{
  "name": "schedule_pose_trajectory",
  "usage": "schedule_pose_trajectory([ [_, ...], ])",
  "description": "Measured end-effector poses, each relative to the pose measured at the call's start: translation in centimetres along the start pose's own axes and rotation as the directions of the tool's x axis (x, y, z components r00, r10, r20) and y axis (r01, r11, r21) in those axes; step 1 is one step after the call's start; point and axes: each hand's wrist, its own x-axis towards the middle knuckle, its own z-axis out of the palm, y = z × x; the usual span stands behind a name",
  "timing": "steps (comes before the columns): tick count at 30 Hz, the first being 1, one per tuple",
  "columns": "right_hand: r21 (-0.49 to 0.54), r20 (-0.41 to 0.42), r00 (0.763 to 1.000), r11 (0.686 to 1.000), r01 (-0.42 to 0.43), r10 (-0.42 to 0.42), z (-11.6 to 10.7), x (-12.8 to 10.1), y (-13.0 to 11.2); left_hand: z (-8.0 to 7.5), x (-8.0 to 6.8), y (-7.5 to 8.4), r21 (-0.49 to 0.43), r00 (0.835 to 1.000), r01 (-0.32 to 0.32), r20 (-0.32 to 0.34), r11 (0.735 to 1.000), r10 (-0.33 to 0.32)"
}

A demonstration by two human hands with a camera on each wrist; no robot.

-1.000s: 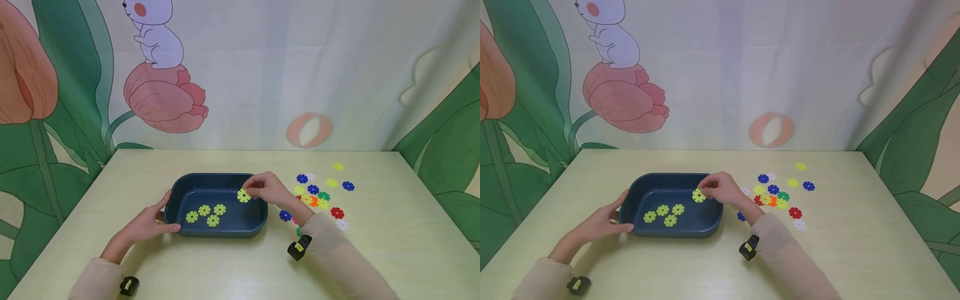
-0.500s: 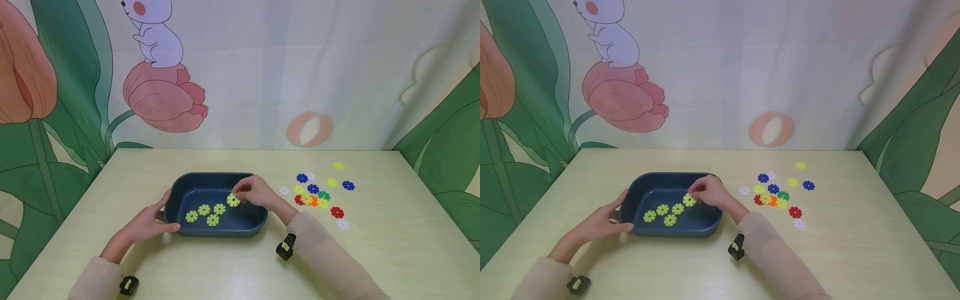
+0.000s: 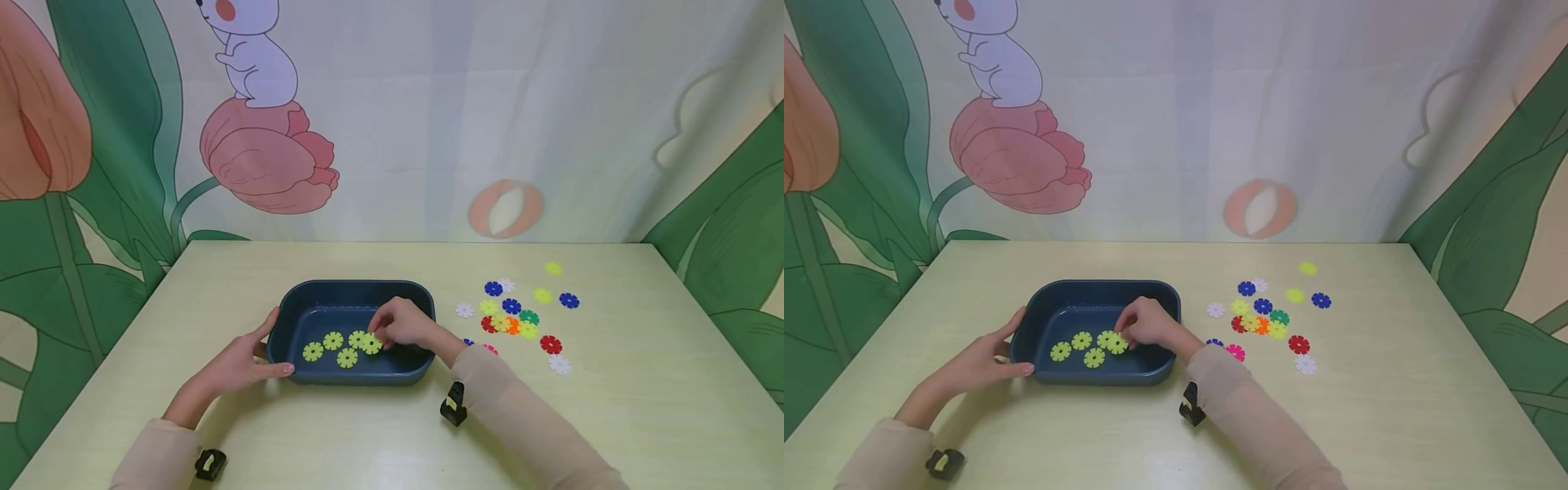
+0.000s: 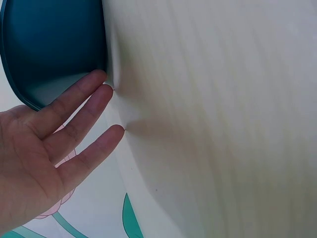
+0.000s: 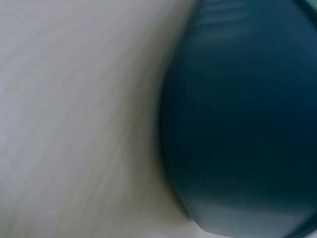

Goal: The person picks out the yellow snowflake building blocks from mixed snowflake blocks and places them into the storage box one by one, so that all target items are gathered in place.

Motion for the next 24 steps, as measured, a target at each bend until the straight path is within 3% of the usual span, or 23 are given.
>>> schedule_pose_trajectory([
  [10, -0.080, 0.022, 0.999, 0.996, -0.046, 0.048, 0.7, 0.5, 0.3, 0.0, 0.0, -0.1, 0.007, 1.000, 0.006, -0.002, 1.000, -0.006],
  [17, -0.139, -0.020, 0.999, 0.990, -0.035, 0.033, 0.5, 0.2, 0.3, 0.0, 0.1, -0.1, 0.015, 1.000, 0.013, -0.003, 1.000, -0.013],
  [24, 0.010, -0.009, 0.999, 0.999, 0.037, -0.037, -0.2, -0.7, -0.3, 0.0, 0.0, 0.1, 0.007, 1.000, 0.008, 0.002, 1.000, -0.008],
])
